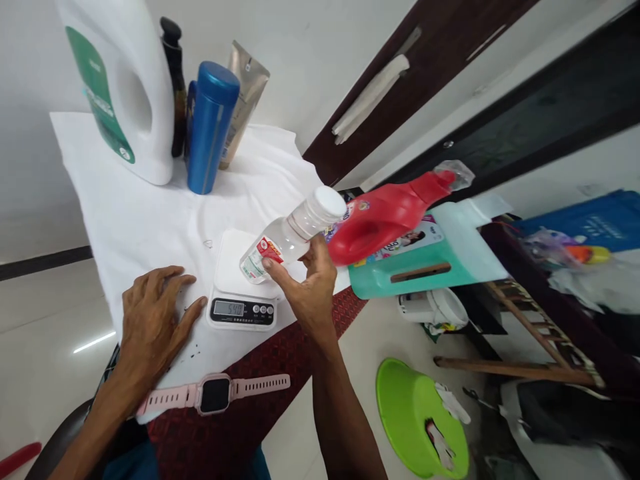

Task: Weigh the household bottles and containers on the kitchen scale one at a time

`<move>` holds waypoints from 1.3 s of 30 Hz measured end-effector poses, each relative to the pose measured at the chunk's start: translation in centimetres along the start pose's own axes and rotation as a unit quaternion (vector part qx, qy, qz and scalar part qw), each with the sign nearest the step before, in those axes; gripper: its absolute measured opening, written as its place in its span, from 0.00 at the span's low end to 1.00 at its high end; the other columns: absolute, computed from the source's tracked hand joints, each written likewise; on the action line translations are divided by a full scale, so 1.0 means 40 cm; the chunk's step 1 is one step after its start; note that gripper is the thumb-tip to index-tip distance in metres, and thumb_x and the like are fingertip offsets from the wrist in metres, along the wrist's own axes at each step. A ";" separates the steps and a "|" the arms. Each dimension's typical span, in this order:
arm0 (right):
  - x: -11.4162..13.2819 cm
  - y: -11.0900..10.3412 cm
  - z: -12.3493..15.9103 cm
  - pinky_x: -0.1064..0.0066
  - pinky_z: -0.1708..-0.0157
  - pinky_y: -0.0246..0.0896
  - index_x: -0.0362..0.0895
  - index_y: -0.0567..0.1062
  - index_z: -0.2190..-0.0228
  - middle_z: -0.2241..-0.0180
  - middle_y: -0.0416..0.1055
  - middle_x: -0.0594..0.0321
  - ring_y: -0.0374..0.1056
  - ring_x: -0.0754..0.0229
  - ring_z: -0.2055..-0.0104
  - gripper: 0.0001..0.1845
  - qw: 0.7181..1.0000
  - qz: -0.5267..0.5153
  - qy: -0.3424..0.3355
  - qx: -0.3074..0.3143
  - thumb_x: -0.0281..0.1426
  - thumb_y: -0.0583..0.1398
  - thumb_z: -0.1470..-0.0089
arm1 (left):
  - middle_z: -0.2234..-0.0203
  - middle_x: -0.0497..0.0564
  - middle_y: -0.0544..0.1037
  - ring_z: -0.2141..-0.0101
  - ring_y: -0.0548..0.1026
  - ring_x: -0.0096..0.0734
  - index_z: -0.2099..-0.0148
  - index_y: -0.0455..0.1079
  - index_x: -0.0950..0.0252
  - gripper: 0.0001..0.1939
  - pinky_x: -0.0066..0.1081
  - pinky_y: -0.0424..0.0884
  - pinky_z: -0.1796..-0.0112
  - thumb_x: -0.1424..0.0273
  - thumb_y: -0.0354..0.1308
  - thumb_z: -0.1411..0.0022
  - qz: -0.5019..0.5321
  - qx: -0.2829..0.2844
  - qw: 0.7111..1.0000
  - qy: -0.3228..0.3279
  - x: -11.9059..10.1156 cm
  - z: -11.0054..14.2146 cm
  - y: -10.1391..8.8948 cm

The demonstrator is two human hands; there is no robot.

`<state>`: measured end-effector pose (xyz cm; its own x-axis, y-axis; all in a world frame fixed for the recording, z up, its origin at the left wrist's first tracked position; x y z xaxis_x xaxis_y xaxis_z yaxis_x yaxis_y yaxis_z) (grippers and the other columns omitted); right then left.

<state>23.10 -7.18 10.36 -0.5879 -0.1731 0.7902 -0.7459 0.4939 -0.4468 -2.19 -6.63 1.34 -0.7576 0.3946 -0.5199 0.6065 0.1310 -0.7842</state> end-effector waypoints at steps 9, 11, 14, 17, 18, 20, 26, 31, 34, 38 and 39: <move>-0.176 -0.125 -0.201 0.44 0.43 0.71 0.50 0.72 0.49 0.52 0.78 0.56 0.74 0.49 0.52 0.31 0.977 0.129 0.027 -0.165 0.50 0.71 0.49 | 0.41 0.62 0.77 0.42 0.72 0.66 0.43 0.75 0.59 0.20 0.63 0.70 0.47 0.53 0.53 0.25 0.009 0.005 1.000 0.000 0.005 -0.004 0.006; -0.227 -0.160 -0.240 0.40 0.38 0.67 0.49 0.70 0.49 0.50 0.77 0.55 0.73 0.45 0.47 0.32 0.966 0.146 0.043 -0.209 0.47 0.71 0.50 | 0.42 0.62 0.77 0.42 0.73 0.66 0.43 0.74 0.58 0.20 0.63 0.70 0.47 0.53 0.52 0.25 0.010 -0.004 1.000 -0.001 0.004 -0.003 0.003; -0.270 -0.186 -0.272 0.39 0.35 0.63 0.49 0.68 0.46 0.45 0.74 0.52 0.71 0.42 0.40 0.34 0.955 0.159 0.046 -0.245 0.44 0.70 0.51 | 0.41 0.61 0.76 0.42 0.73 0.64 0.42 0.73 0.57 0.19 0.62 0.70 0.47 0.53 0.52 0.25 0.004 0.001 1.000 0.010 0.002 -0.001 0.007; -0.298 -0.158 -0.301 0.40 0.34 0.62 0.51 0.65 0.42 0.41 0.70 0.52 0.68 0.41 0.35 0.36 0.962 0.155 0.053 -0.218 0.45 0.68 0.49 | 0.40 0.61 0.76 0.42 0.72 0.64 0.41 0.72 0.57 0.20 0.61 0.70 0.48 0.52 0.53 0.25 -0.006 0.009 1.000 0.019 0.004 0.000 0.012; -0.308 -0.142 -0.311 0.40 0.33 0.61 0.52 0.63 0.40 0.40 0.69 0.51 0.67 0.41 0.34 0.37 0.965 0.150 0.059 -0.206 0.46 0.67 0.48 | 0.40 0.61 0.76 0.42 0.72 0.64 0.41 0.72 0.57 0.20 0.61 0.70 0.48 0.52 0.53 0.24 -0.007 0.008 1.000 0.019 0.005 -0.001 0.012; -0.328 -0.115 -0.327 0.39 0.32 0.60 0.52 0.61 0.39 0.38 0.68 0.50 0.65 0.41 0.32 0.38 0.966 0.143 0.072 -0.202 0.45 0.67 0.47 | 0.40 0.61 0.76 0.42 0.72 0.64 0.41 0.73 0.58 0.20 0.61 0.70 0.48 0.53 0.53 0.24 -0.007 0.003 1.000 0.021 0.006 -0.001 0.011; -0.383 -0.107 -0.349 0.40 0.30 0.58 0.45 0.60 0.38 0.35 0.66 0.38 0.61 0.38 0.28 0.37 0.946 0.145 0.102 -0.272 0.42 0.64 0.44 | 0.41 0.61 0.76 0.43 0.73 0.62 0.41 0.73 0.59 0.20 0.57 0.70 0.49 0.53 0.55 0.25 -0.012 0.006 1.000 0.022 0.003 0.002 0.018; -0.384 -0.104 -0.353 0.37 0.26 0.48 0.36 0.57 0.35 0.29 0.54 0.26 0.50 0.35 0.23 0.42 0.939 0.200 0.095 -0.265 0.42 0.63 0.42 | 0.42 0.63 0.76 0.44 0.73 0.61 0.43 0.74 0.62 0.19 0.57 0.70 0.49 0.55 0.53 0.24 -0.010 -0.006 1.000 0.008 -0.003 0.004 0.014; -0.354 -0.098 -0.346 0.36 0.24 0.43 0.32 0.54 0.31 0.27 0.48 0.25 0.42 0.35 0.20 0.45 0.929 0.247 0.077 -0.266 0.42 0.62 0.40 | 0.42 0.63 0.77 0.44 0.73 0.59 0.43 0.74 0.62 0.18 0.56 0.70 0.47 0.57 0.54 0.24 -0.005 -0.016 1.000 0.008 -0.007 0.007 0.012; -0.268 -0.087 -0.330 0.31 0.25 0.40 0.32 0.50 0.28 0.25 0.41 0.27 0.35 0.34 0.19 0.47 0.906 0.328 0.035 -0.264 0.42 0.60 0.37 | 0.42 0.62 0.77 0.43 0.72 0.59 0.43 0.74 0.64 0.16 0.55 0.70 0.47 0.60 0.56 0.25 -0.002 -0.028 1.000 0.010 -0.009 0.011 0.010; -0.234 -0.071 -0.329 0.31 0.25 0.39 0.34 0.50 0.27 0.24 0.40 0.29 0.35 0.34 0.19 0.46 0.910 0.328 0.003 -0.252 0.42 0.60 0.36 | 0.42 0.62 0.77 0.43 0.73 0.58 0.43 0.74 0.64 0.16 0.55 0.70 0.47 0.61 0.56 0.25 -0.002 -0.030 0.999 0.011 -0.010 0.012 0.010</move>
Point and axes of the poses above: each hand's wrist, its own z-axis away from the middle knuckle, its own y-axis out of the palm, x = y × z, the point moved 10 cm from there along -z, towards the middle knuckle
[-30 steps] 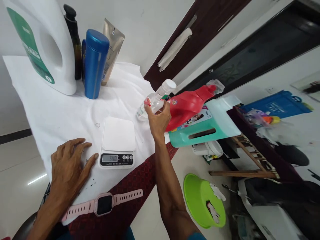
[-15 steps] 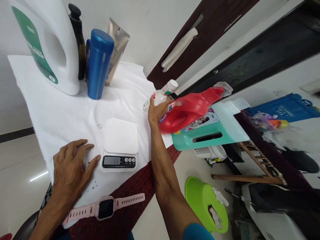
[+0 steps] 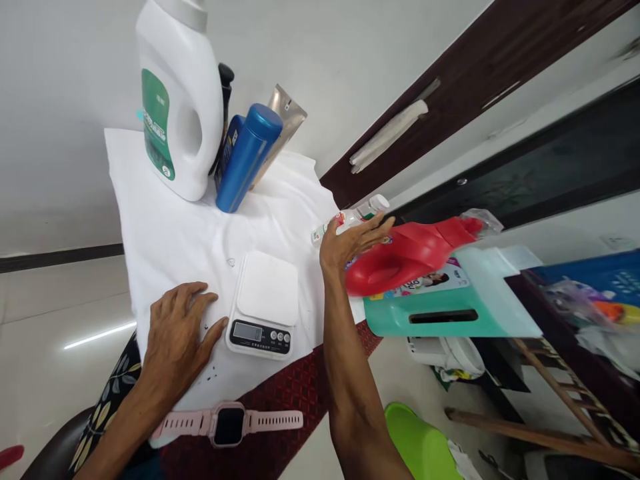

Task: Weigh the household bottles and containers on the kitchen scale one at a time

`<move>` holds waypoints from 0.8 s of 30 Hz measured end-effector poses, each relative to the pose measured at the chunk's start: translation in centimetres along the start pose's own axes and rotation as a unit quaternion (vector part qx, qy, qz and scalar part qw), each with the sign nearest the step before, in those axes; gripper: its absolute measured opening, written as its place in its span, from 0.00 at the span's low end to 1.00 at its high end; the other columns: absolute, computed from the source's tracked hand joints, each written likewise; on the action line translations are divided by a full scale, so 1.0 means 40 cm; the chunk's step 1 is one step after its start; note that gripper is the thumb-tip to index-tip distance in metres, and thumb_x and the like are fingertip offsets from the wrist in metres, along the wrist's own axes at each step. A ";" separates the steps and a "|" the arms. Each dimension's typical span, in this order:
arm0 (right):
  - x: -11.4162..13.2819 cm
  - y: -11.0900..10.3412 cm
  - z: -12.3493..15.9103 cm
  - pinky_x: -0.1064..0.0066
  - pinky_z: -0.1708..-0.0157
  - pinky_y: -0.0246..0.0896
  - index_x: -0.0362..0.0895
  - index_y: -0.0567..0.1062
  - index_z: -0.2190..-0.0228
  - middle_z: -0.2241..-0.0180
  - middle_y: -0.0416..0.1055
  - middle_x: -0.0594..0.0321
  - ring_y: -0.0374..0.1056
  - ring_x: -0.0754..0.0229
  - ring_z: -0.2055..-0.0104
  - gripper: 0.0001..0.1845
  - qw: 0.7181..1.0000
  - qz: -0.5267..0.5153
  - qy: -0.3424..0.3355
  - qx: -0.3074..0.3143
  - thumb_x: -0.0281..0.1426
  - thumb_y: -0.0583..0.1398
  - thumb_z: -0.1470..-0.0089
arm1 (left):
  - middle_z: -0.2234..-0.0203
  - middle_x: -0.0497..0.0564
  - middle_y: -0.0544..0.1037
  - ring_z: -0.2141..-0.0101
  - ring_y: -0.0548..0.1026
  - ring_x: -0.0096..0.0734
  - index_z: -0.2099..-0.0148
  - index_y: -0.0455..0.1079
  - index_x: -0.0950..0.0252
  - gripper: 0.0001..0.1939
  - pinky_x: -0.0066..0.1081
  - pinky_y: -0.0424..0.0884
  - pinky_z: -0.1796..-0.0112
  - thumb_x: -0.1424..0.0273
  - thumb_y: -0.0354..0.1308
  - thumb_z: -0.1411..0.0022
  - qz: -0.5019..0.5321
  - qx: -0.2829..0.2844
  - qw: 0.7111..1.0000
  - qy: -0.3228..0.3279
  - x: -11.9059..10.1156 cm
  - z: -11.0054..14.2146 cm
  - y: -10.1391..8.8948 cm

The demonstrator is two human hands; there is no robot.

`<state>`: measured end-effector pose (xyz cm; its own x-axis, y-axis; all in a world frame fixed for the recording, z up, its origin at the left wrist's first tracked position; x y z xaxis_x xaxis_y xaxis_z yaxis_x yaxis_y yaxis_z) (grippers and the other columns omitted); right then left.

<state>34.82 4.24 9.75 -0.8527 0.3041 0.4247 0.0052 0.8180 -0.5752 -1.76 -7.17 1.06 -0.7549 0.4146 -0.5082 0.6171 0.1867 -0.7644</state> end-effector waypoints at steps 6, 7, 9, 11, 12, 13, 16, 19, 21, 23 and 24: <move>0.281 0.127 0.092 0.39 0.32 0.61 0.49 0.67 0.36 0.34 0.67 0.46 0.65 0.43 0.31 0.38 0.928 -0.256 -0.110 0.249 0.52 0.66 0.40 | 0.42 0.62 0.77 0.43 0.73 0.57 0.43 0.73 0.63 0.15 0.54 0.70 0.47 0.62 0.58 0.26 0.001 -0.003 1.000 -0.001 0.001 0.002 0.004; 0.323 0.168 0.115 0.42 0.35 0.65 0.49 0.68 0.38 0.35 0.69 0.47 0.68 0.44 0.34 0.39 0.903 -0.294 -0.090 0.300 0.55 0.67 0.42 | 0.42 0.62 0.77 0.44 0.73 0.57 0.43 0.73 0.63 0.15 0.54 0.70 0.47 0.62 0.58 0.26 0.002 -0.005 1.000 -0.002 0.001 0.002 0.003; 0.403 0.235 0.151 0.46 0.37 0.69 0.47 0.70 0.41 0.37 0.72 0.48 0.71 0.45 0.37 0.43 0.863 -0.339 -0.062 0.369 0.59 0.69 0.47 | 0.43 0.62 0.77 0.44 0.73 0.57 0.43 0.73 0.63 0.14 0.53 0.70 0.47 0.63 0.59 0.26 0.007 -0.010 1.000 0.000 -0.002 0.001 0.000; 0.462 0.283 0.169 0.48 0.38 0.70 0.43 0.69 0.41 0.39 0.74 0.47 0.72 0.47 0.39 0.48 0.849 -0.347 -0.036 0.397 0.61 0.72 0.51 | 0.44 0.61 0.77 0.44 0.73 0.56 0.44 0.73 0.63 0.13 0.52 0.70 0.46 0.65 0.60 0.27 0.012 -0.012 1.000 0.000 -0.006 0.001 -0.003; 0.479 0.301 0.171 0.49 0.38 0.71 0.42 0.68 0.40 0.40 0.75 0.48 0.73 0.48 0.41 0.51 0.852 -0.341 -0.016 0.398 0.60 0.73 0.53 | 0.44 0.61 0.77 0.44 0.73 0.55 0.44 0.73 0.63 0.13 0.52 0.69 0.46 0.65 0.60 0.27 0.014 -0.012 1.000 -0.001 -0.006 0.001 -0.004; 0.489 0.314 0.170 0.50 0.39 0.72 0.40 0.67 0.40 0.41 0.76 0.48 0.73 0.49 0.43 0.52 0.857 -0.333 0.005 0.393 0.59 0.74 0.54 | 0.45 0.61 0.77 0.43 0.73 0.55 0.44 0.73 0.63 0.13 0.51 0.69 0.46 0.66 0.60 0.28 0.016 -0.011 1.000 -0.004 -0.006 0.000 -0.004; 0.501 0.328 0.163 0.52 0.40 0.73 0.41 0.69 0.42 0.46 0.79 0.55 0.74 0.53 0.47 0.48 0.876 -0.311 0.046 0.366 0.53 0.77 0.55 | 0.44 0.61 0.77 0.43 0.73 0.55 0.44 0.72 0.63 0.13 0.52 0.69 0.45 0.66 0.61 0.28 0.018 -0.005 1.000 -0.011 -0.005 0.000 0.000; 0.490 0.321 0.152 0.52 0.43 0.74 0.43 0.74 0.50 0.53 0.81 0.59 0.75 0.54 0.52 0.35 0.889 -0.312 0.059 0.331 0.45 0.77 0.54 | 0.44 0.61 0.77 0.43 0.72 0.55 0.43 0.72 0.63 0.14 0.52 0.69 0.46 0.66 0.61 0.28 0.018 -0.004 1.000 -0.012 -0.005 -0.001 0.002; 0.467 0.305 0.139 0.51 0.45 0.75 0.44 0.76 0.54 0.56 0.82 0.60 0.76 0.52 0.54 0.30 0.895 -0.324 0.065 0.298 0.42 0.77 0.55 | 0.44 0.60 0.77 0.44 0.73 0.55 0.43 0.72 0.62 0.13 0.52 0.69 0.46 0.66 0.61 0.28 0.021 -0.007 1.000 -0.014 -0.005 -0.001 0.002; 0.441 0.275 0.121 0.49 0.46 0.75 0.45 0.76 0.57 0.59 0.81 0.60 0.77 0.50 0.55 0.29 0.900 -0.341 0.058 0.264 0.44 0.76 0.56 | 0.44 0.60 0.77 0.43 0.73 0.55 0.44 0.72 0.62 0.13 0.52 0.69 0.45 0.66 0.61 0.28 0.023 -0.006 1.000 -0.016 -0.006 -0.001 0.001; 0.430 0.253 0.110 0.48 0.46 0.75 0.46 0.76 0.58 0.60 0.81 0.60 0.77 0.49 0.55 0.28 0.902 -0.350 0.051 0.248 0.47 0.75 0.55 | 0.44 0.60 0.77 0.43 0.73 0.54 0.43 0.72 0.62 0.13 0.52 0.69 0.45 0.66 0.61 0.28 0.023 -0.004 1.000 -0.017 -0.006 -0.001 0.002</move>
Point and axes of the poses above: each hand's wrist, its own z-axis away from the middle knuckle, its own y-axis out of the palm, x = y × z, the point moved 10 cm from there along -z, towards the middle knuckle
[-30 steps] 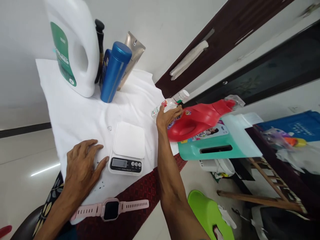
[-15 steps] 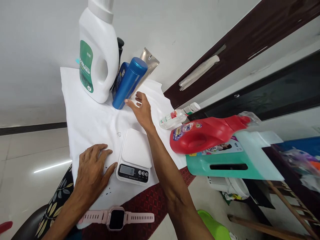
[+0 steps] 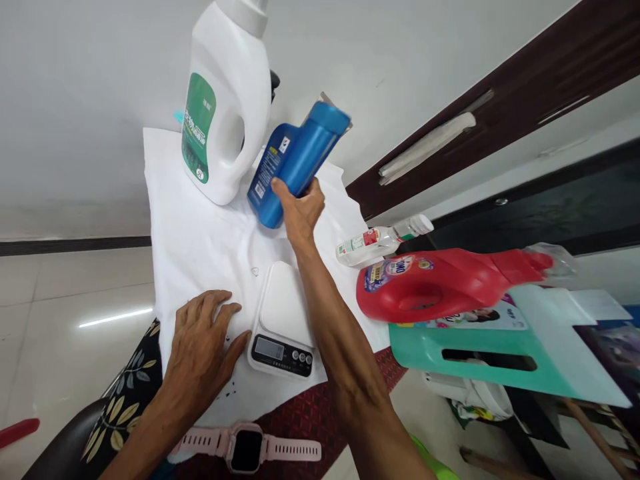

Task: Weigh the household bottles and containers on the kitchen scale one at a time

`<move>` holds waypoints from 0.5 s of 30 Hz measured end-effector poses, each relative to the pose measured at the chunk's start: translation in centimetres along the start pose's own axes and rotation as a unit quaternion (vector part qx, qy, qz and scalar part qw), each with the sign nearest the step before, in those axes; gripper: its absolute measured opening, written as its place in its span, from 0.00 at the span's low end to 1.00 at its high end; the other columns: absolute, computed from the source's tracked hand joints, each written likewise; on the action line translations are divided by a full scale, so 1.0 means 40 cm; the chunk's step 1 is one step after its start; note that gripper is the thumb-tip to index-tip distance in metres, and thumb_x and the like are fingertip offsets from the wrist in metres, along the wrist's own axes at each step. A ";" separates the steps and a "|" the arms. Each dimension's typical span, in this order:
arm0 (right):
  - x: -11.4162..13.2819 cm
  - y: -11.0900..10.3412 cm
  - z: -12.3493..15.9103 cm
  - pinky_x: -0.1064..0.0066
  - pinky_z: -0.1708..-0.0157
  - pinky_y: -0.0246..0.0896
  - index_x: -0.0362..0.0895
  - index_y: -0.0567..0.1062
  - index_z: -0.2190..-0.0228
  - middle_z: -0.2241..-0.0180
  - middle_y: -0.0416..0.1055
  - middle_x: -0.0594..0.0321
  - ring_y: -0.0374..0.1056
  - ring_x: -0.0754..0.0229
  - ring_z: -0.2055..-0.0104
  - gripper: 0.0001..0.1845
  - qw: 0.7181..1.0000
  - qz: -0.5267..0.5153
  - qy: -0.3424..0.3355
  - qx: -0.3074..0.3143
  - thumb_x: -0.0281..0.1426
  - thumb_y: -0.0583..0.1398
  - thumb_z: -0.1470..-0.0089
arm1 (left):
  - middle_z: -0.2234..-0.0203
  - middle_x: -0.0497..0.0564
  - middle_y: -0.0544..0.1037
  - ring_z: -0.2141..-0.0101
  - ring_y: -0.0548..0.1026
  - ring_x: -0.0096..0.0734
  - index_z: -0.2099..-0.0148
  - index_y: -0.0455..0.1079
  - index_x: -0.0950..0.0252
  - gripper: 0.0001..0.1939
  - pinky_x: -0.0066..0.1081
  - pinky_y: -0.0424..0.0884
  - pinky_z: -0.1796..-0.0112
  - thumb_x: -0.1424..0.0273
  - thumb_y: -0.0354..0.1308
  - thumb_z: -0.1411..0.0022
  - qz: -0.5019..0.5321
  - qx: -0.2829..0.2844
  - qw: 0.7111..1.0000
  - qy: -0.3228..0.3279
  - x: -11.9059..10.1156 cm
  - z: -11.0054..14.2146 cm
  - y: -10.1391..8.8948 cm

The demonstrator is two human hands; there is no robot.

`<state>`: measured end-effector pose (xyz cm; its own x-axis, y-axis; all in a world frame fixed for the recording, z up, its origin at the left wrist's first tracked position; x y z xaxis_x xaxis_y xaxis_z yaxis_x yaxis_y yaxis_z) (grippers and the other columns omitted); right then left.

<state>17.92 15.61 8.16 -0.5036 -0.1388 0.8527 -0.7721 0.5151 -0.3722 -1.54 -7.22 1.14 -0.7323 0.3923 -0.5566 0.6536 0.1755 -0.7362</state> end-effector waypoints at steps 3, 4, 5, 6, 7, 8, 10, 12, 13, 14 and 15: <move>0.049 -0.097 0.023 0.47 0.46 0.76 0.47 0.77 0.56 0.58 0.81 0.60 0.78 0.49 0.53 0.28 0.998 -0.036 -0.050 -0.030 0.51 0.73 0.53 | 0.43 0.61 0.76 0.42 0.72 0.55 0.43 0.72 0.63 0.14 0.52 0.69 0.44 0.65 0.61 0.27 -0.003 0.004 1.000 0.003 -0.002 0.001 -0.001; 0.072 -0.134 0.039 0.47 0.45 0.76 0.47 0.77 0.55 0.57 0.81 0.60 0.78 0.49 0.52 0.29 0.996 -0.053 -0.065 -0.039 0.50 0.73 0.52 | 0.43 0.61 0.76 0.42 0.72 0.55 0.43 0.72 0.63 0.14 0.52 0.68 0.44 0.65 0.61 0.27 -0.005 0.004 1.000 0.005 -0.002 0.001 -0.003; 0.096 -0.174 0.058 0.47 0.44 0.75 0.47 0.78 0.53 0.56 0.81 0.60 0.78 0.49 0.51 0.29 0.993 -0.073 -0.079 -0.051 0.49 0.73 0.51 | 0.43 0.61 0.76 0.42 0.72 0.55 0.43 0.72 0.63 0.14 0.53 0.69 0.44 0.65 0.60 0.27 -0.006 0.003 1.000 0.007 -0.003 0.000 -0.004; 0.119 -0.215 0.081 0.47 0.42 0.74 0.47 0.78 0.51 0.55 0.81 0.60 0.78 0.49 0.50 0.29 0.989 -0.095 -0.090 -0.063 0.47 0.73 0.51 | 0.44 0.61 0.76 0.42 0.72 0.55 0.43 0.72 0.63 0.13 0.53 0.69 0.45 0.65 0.60 0.27 -0.007 0.002 1.000 0.009 -0.004 0.000 -0.005; 0.138 -0.254 0.106 0.47 0.40 0.73 0.47 0.78 0.51 0.54 0.80 0.59 0.78 0.49 0.50 0.28 0.986 -0.116 -0.098 -0.073 0.45 0.73 0.50 | 0.44 0.61 0.76 0.42 0.72 0.55 0.43 0.72 0.63 0.13 0.52 0.69 0.45 0.65 0.60 0.27 -0.007 0.001 1.000 0.012 -0.004 0.000 -0.006; 0.153 -0.291 0.134 0.47 0.39 0.72 0.47 0.79 0.50 0.53 0.80 0.59 0.78 0.50 0.49 0.27 0.983 -0.133 -0.102 -0.079 0.44 0.73 0.49 | 0.44 0.61 0.77 0.43 0.72 0.55 0.44 0.72 0.63 0.13 0.52 0.69 0.45 0.65 0.60 0.27 -0.008 0.001 1.000 0.014 -0.004 0.000 -0.006; 0.162 -0.350 0.190 0.46 0.39 0.72 0.48 0.80 0.50 0.54 0.80 0.59 0.78 0.49 0.49 0.25 0.982 -0.144 -0.093 -0.080 0.43 0.73 0.48 | 0.44 0.61 0.77 0.43 0.73 0.56 0.44 0.73 0.63 0.13 0.53 0.69 0.45 0.64 0.60 0.27 -0.009 0.003 1.000 0.014 -0.001 -0.001 -0.006; 0.143 -0.393 0.243 0.45 0.40 0.73 0.47 0.80 0.51 0.56 0.80 0.59 0.78 0.48 0.50 0.25 0.985 -0.139 -0.063 -0.076 0.44 0.73 0.47 | 0.43 0.61 0.77 0.43 0.73 0.56 0.44 0.73 0.62 0.13 0.54 0.69 0.45 0.63 0.60 0.27 -0.007 0.009 1.000 0.012 0.003 0.000 -0.003; 0.127 -0.411 0.268 0.45 0.41 0.73 0.46 0.80 0.52 0.57 0.80 0.59 0.78 0.48 0.51 0.24 0.986 -0.138 -0.044 -0.076 0.44 0.73 0.48 | 0.43 0.61 0.77 0.43 0.73 0.56 0.44 0.74 0.62 0.14 0.54 0.69 0.45 0.62 0.59 0.27 -0.007 0.012 1.000 0.012 0.005 0.000 -0.002; 0.109 -0.427 0.291 0.45 0.41 0.73 0.45 0.80 0.54 0.58 0.80 0.59 0.78 0.49 0.52 0.24 0.987 -0.140 -0.028 -0.076 0.44 0.74 0.49 | 0.43 0.61 0.77 0.43 0.73 0.56 0.44 0.74 0.62 0.14 0.55 0.69 0.45 0.61 0.59 0.27 -0.007 0.014 1.000 0.011 0.006 0.000 -0.002; 0.094 -0.439 0.312 0.46 0.42 0.73 0.44 0.80 0.55 0.58 0.80 0.60 0.78 0.50 0.54 0.24 0.987 -0.140 -0.016 -0.074 0.43 0.75 0.50 | 0.43 0.61 0.77 0.43 0.73 0.56 0.44 0.74 0.62 0.15 0.54 0.69 0.45 0.61 0.59 0.27 -0.007 0.015 1.000 0.010 0.007 0.001 -0.002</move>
Point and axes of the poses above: each hand's wrist, its own z-axis away from the middle knuckle, its own y-axis out of the palm, x = y × z, the point moved 10 cm from there along -z, towards the middle knuckle
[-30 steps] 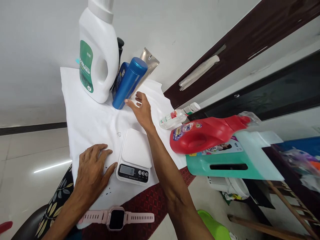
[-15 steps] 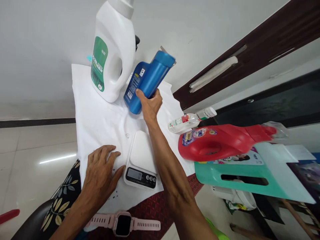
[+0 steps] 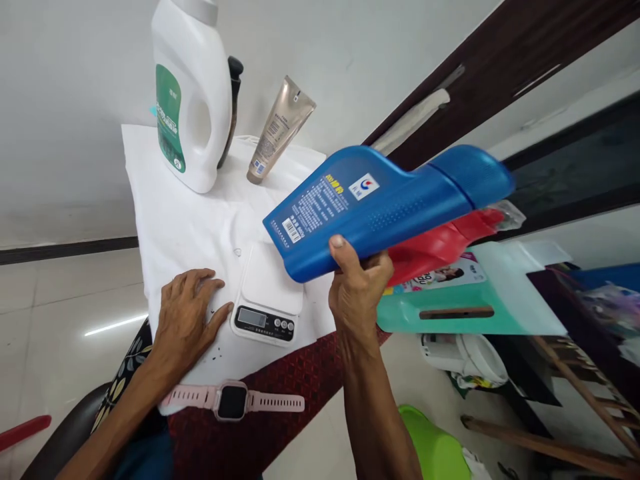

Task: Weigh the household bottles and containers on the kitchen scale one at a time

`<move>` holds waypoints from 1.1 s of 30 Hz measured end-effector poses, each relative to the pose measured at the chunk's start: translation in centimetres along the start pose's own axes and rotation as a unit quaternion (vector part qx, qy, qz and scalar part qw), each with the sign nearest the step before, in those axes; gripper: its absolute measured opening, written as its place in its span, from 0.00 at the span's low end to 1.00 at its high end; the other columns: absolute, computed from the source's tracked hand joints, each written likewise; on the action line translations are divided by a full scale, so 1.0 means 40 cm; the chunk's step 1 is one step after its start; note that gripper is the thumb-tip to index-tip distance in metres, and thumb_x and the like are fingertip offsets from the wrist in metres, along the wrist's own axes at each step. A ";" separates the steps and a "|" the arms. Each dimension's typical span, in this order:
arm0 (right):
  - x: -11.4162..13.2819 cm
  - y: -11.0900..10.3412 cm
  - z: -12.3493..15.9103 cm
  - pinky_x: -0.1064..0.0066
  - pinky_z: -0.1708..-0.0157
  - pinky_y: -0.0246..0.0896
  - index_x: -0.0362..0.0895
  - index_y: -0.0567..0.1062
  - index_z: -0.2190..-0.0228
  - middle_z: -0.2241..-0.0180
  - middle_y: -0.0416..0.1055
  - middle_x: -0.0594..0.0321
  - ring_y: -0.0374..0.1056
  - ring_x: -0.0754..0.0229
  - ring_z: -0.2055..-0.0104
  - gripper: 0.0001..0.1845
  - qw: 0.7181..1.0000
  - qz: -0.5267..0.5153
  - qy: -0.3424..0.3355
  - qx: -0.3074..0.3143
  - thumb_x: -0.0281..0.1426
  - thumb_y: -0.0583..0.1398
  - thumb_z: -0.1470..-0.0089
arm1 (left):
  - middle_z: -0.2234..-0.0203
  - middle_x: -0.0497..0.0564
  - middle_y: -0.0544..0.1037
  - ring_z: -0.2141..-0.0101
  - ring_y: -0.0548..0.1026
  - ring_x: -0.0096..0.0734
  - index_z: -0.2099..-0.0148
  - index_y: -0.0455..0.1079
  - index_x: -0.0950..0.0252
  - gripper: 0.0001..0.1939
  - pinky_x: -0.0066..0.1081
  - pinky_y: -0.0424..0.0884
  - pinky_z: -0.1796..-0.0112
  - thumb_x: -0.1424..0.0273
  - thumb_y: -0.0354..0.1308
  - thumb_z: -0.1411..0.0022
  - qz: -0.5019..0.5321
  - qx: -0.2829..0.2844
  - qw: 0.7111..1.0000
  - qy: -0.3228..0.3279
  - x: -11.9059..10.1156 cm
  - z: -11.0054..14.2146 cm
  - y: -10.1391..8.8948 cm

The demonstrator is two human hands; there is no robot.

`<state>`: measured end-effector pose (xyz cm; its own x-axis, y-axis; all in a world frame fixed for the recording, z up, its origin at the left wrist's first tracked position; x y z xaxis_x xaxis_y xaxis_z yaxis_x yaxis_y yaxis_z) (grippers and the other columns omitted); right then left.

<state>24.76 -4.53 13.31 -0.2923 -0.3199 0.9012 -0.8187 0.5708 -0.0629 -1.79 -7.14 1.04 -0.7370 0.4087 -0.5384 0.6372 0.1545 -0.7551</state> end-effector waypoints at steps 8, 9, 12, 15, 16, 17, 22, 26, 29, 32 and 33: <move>-0.054 -0.063 0.106 0.56 0.54 0.77 0.46 0.76 0.62 0.61 0.81 0.61 0.76 0.54 0.60 0.21 0.996 0.055 0.063 0.029 0.43 0.75 0.52 | 0.42 0.60 0.78 0.42 0.73 0.55 0.45 0.75 0.61 0.15 0.54 0.68 0.43 0.60 0.59 0.28 0.010 0.019 0.999 -0.027 0.008 -0.004 0.001; -0.060 -0.062 0.114 0.56 0.54 0.77 0.47 0.77 0.61 0.61 0.81 0.60 0.76 0.54 0.60 0.22 0.996 0.055 0.069 0.034 0.43 0.75 0.53 | 0.42 0.60 0.78 0.42 0.73 0.55 0.45 0.75 0.60 0.15 0.54 0.68 0.43 0.60 0.59 0.28 0.011 0.020 0.999 -0.028 0.008 -0.004 0.001; -0.074 -0.056 0.130 0.55 0.54 0.78 0.47 0.77 0.58 0.60 0.82 0.59 0.77 0.53 0.60 0.24 0.995 0.045 0.077 0.045 0.43 0.75 0.53 | 0.42 0.60 0.78 0.42 0.72 0.55 0.45 0.75 0.60 0.15 0.54 0.68 0.43 0.60 0.59 0.28 0.011 0.018 0.999 -0.027 0.007 -0.005 -0.003; -0.081 -0.045 0.139 0.54 0.52 0.78 0.47 0.78 0.55 0.59 0.83 0.58 0.78 0.52 0.58 0.27 0.994 0.030 0.083 0.056 0.43 0.76 0.54 | 0.43 0.60 0.78 0.43 0.73 0.55 0.44 0.75 0.61 0.16 0.54 0.68 0.43 0.59 0.59 0.27 0.006 0.016 1.000 -0.023 0.004 -0.007 -0.005; -0.084 -0.042 0.142 0.54 0.52 0.78 0.47 0.78 0.55 0.58 0.83 0.57 0.78 0.52 0.58 0.28 0.994 0.028 0.089 0.060 0.43 0.76 0.55 | 0.43 0.60 0.78 0.43 0.73 0.55 0.44 0.75 0.61 0.16 0.54 0.68 0.43 0.59 0.58 0.27 0.006 0.017 1.000 -0.022 0.003 -0.007 -0.005; -0.086 -0.040 0.146 0.54 0.52 0.78 0.47 0.78 0.54 0.58 0.83 0.57 0.79 0.51 0.57 0.29 0.993 0.027 0.096 0.065 0.43 0.77 0.56 | 0.43 0.60 0.78 0.43 0.73 0.55 0.44 0.76 0.61 0.16 0.54 0.68 0.43 0.59 0.58 0.27 0.005 0.019 1.000 -0.022 0.002 -0.007 -0.004; -0.088 -0.027 0.161 0.50 0.49 0.78 0.47 0.78 0.50 0.55 0.83 0.54 0.79 0.47 0.53 0.35 0.985 0.029 0.119 0.118 0.40 0.79 0.60 | 0.43 0.60 0.78 0.42 0.72 0.56 0.44 0.76 0.61 0.17 0.54 0.69 0.44 0.58 0.57 0.26 -0.003 0.017 1.000 -0.019 0.002 -0.008 -0.006; -0.076 -0.021 0.155 0.49 0.45 0.76 0.48 0.77 0.47 0.52 0.82 0.54 0.79 0.46 0.48 0.38 0.979 0.014 0.122 0.161 0.40 0.78 0.59 | 0.43 0.60 0.78 0.43 0.72 0.56 0.44 0.75 0.61 0.16 0.54 0.69 0.45 0.58 0.57 0.26 -0.007 0.019 1.000 -0.015 0.003 -0.008 -0.005; -0.062 -0.030 0.141 0.48 0.44 0.76 0.49 0.76 0.46 0.52 0.83 0.54 0.79 0.45 0.47 0.39 0.982 0.020 0.113 0.148 0.42 0.78 0.59 | 0.43 0.60 0.78 0.42 0.72 0.55 0.45 0.75 0.61 0.16 0.54 0.69 0.44 0.58 0.57 0.26 0.001 0.020 1.000 -0.015 0.003 -0.007 -0.006; -0.044 -0.030 0.130 0.47 0.43 0.75 0.50 0.76 0.46 0.51 0.82 0.54 0.79 0.45 0.48 0.40 0.986 0.021 0.095 0.132 0.44 0.78 0.60 | 0.42 0.61 0.78 0.42 0.72 0.56 0.44 0.76 0.61 0.16 0.54 0.68 0.44 0.58 0.57 0.27 0.003 0.020 1.000 -0.018 0.004 -0.008 -0.007; -0.041 -0.026 0.129 0.47 0.44 0.76 0.50 0.76 0.45 0.51 0.82 0.54 0.79 0.45 0.48 0.41 0.987 0.020 0.093 0.132 0.45 0.77 0.61 | 0.42 0.61 0.78 0.42 0.72 0.56 0.44 0.76 0.61 0.17 0.55 0.68 0.44 0.58 0.57 0.27 0.004 0.020 1.000 -0.020 0.004 -0.008 -0.007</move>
<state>23.55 -8.49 9.71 -0.2521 -0.1434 0.9570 -0.9154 0.3560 -0.1878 -2.00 -6.84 1.28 -0.7411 0.3731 -0.5581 0.6338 0.1147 -0.7649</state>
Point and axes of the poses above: each hand's wrist, its own z-axis away from the middle knuckle, its own y-axis out of the palm, x = y × z, the point moved 10 cm from there along -z, towards the middle knuckle
